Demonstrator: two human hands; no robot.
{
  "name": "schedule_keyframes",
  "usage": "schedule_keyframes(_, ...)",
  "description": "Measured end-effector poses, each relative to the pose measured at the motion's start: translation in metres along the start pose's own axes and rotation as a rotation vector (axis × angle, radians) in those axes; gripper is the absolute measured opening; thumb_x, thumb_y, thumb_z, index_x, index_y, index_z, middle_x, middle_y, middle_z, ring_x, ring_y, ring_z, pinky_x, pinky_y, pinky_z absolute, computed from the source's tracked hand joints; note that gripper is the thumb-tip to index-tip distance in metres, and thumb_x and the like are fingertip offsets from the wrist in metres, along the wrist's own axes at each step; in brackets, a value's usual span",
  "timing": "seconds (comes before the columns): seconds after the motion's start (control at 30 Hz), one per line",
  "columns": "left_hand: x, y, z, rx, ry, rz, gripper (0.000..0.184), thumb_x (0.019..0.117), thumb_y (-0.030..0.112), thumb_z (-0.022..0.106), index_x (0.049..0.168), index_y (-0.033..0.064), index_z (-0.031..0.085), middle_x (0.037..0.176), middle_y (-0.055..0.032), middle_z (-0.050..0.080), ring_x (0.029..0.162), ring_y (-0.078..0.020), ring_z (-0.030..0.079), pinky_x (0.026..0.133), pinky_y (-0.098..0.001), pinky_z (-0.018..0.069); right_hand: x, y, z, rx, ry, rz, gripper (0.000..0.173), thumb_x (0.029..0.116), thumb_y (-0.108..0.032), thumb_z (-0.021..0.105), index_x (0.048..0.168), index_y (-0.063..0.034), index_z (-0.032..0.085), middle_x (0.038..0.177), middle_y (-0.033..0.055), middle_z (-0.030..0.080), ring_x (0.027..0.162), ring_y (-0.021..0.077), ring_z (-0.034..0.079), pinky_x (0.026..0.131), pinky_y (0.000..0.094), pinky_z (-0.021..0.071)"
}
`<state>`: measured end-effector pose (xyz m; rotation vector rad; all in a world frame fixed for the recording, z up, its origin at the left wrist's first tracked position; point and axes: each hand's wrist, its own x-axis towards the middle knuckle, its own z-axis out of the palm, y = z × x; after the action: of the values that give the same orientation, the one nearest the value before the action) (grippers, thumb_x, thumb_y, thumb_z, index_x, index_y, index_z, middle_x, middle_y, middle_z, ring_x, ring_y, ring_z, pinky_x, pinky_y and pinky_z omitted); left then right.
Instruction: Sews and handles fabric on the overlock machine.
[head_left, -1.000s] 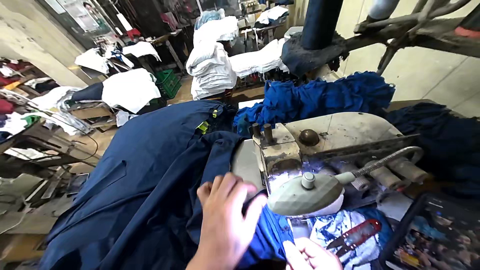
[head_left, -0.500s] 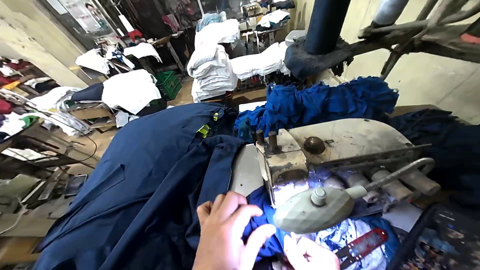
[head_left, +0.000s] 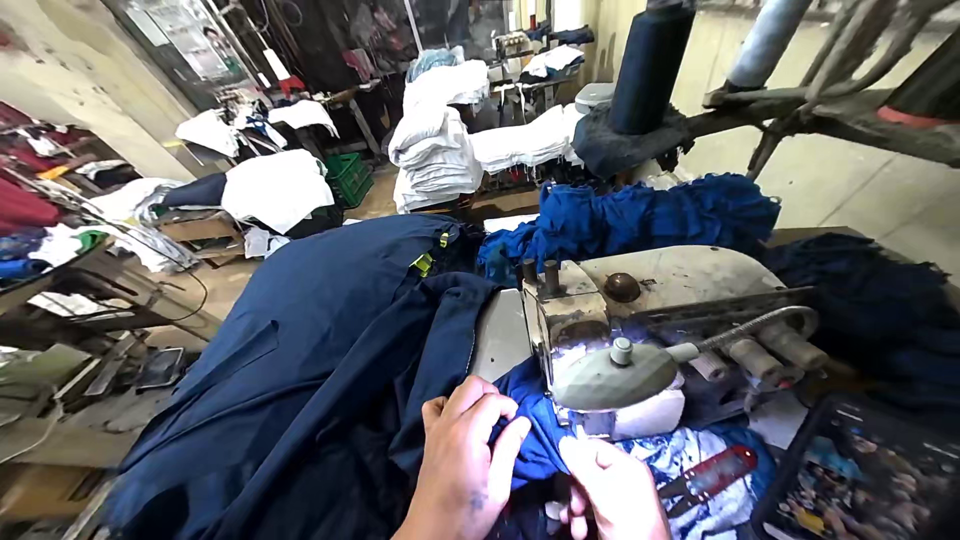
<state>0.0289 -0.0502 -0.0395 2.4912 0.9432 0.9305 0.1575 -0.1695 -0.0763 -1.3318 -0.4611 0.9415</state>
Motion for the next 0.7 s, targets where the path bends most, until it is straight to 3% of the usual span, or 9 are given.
schedule_keyframes(0.27, 0.002, 0.002, 0.003, -0.064, 0.069, 0.01, 0.018, 0.0941, 0.035, 0.062, 0.088, 0.0214, 0.073, 0.094, 0.0105, 0.064, 0.082, -0.0008, 0.058, 0.086, -0.0375, 0.0423, -0.002, 0.003, 0.001, -0.058, 0.046, -0.046, 0.028, 0.1005, -0.014, 0.062, 0.074, -0.0058, 0.062, 0.052, 0.0008, 0.06, 0.041, 0.0102, 0.059, 0.041, 0.0276, 0.0534)
schedule_keyframes(0.33, 0.003, 0.005, -0.003, -0.094, 0.071, 0.028, 0.019, 0.0955, 0.034, 0.062, 0.089, 0.0195, 0.073, 0.094, 0.0087, 0.066, 0.083, -0.0014, 0.058, 0.086, -0.0351, 0.0429, -0.011, 0.003, -0.007, -0.211, 0.111, -0.25, 0.011, 0.0952, -0.011, 0.067, 0.09, -0.0012, 0.068, 0.063, -0.0011, 0.064, 0.048, 0.0033, 0.059, 0.045, 0.0222, 0.0533)
schedule_keyframes(0.4, 0.006, 0.012, -0.013, -0.136, 0.064, 0.051, 0.022, 0.0986, 0.032, 0.062, 0.089, 0.0146, 0.072, 0.093, 0.0035, 0.068, 0.085, -0.0048, 0.061, 0.083, -0.032, 0.0461, -0.012, 0.0, -0.018, -0.435, 0.192, -0.573, 0.027, 0.0876, -0.019, 0.079, 0.102, 0.0023, 0.07, 0.077, -0.0006, 0.061, 0.062, -0.0036, 0.052, 0.056, 0.0115, 0.0459)
schedule_keyframes(0.43, 0.006, 0.016, -0.016, -0.149, 0.05, 0.059, 0.023, 0.0999, 0.031, 0.061, 0.09, 0.0134, 0.072, 0.092, 0.0017, 0.069, 0.086, -0.0065, 0.062, 0.083, -0.0328, 0.0464, -0.009, -0.006, -0.019, -0.537, 0.213, -0.681, 0.035, 0.0852, -0.027, 0.083, 0.104, 0.0008, 0.073, 0.082, 0.0022, 0.06, 0.067, -0.0021, 0.05, 0.06, 0.0106, 0.0432)
schedule_keyframes(0.5, 0.006, 0.021, -0.019, -0.155, 0.002, 0.076, 0.024, 0.1007, 0.033, 0.062, 0.091, 0.0141, 0.072, 0.091, 0.0012, 0.07, 0.086, -0.008, 0.063, 0.086, -0.0393, 0.0436, 0.001, -0.014, -0.015, -0.711, 0.213, -0.793, 0.043, 0.0841, -0.043, 0.082, 0.106, -0.0064, 0.079, 0.093, 0.0094, 0.068, 0.074, 0.0056, 0.059, 0.062, 0.0193, 0.0493)
schedule_keyframes(0.57, 0.008, 0.02, -0.018, -0.051, -0.017, 0.112, 0.023, 0.0967, 0.041, 0.063, 0.088, 0.0219, 0.073, 0.089, 0.0086, 0.067, 0.084, -0.0025, 0.061, 0.087, -0.0388, 0.0417, 0.013, -0.016, -0.009, -0.757, 0.182, -0.851, 0.039, 0.0873, -0.05, 0.077, 0.097, -0.0122, 0.079, 0.093, 0.0083, 0.069, 0.079, 0.0072, 0.065, 0.065, 0.0218, 0.0543)
schedule_keyframes(0.63, 0.01, 0.02, -0.031, 0.035, -0.066, 0.134, 0.029, 0.098, 0.046, 0.061, 0.09, 0.0218, 0.074, 0.091, 0.0065, 0.069, 0.083, -0.0059, 0.062, 0.084, -0.0403, 0.044, 0.014, -0.02, -0.011, -0.622, 0.063, -0.838, 0.03, 0.0929, -0.038, 0.075, 0.09, -0.0084, 0.077, 0.092, 0.0055, 0.068, 0.081, 0.0019, 0.063, 0.07, 0.0156, 0.054)
schedule_keyframes(0.7, 0.012, 0.026, -0.049, 0.004, -0.105, 0.192, 0.029, 0.1042, 0.034, 0.058, 0.098, 0.0133, 0.076, 0.099, -0.0026, 0.074, 0.087, -0.015, 0.066, 0.082, -0.0391, 0.0474, 0.009, -0.025, -0.016, -0.421, -0.117, -0.724, 0.02, 0.0986, -0.021, 0.068, 0.091, -0.0023, 0.073, 0.091, 0.0041, 0.07, 0.075, 0.0011, 0.064, 0.066, 0.0174, 0.0564)
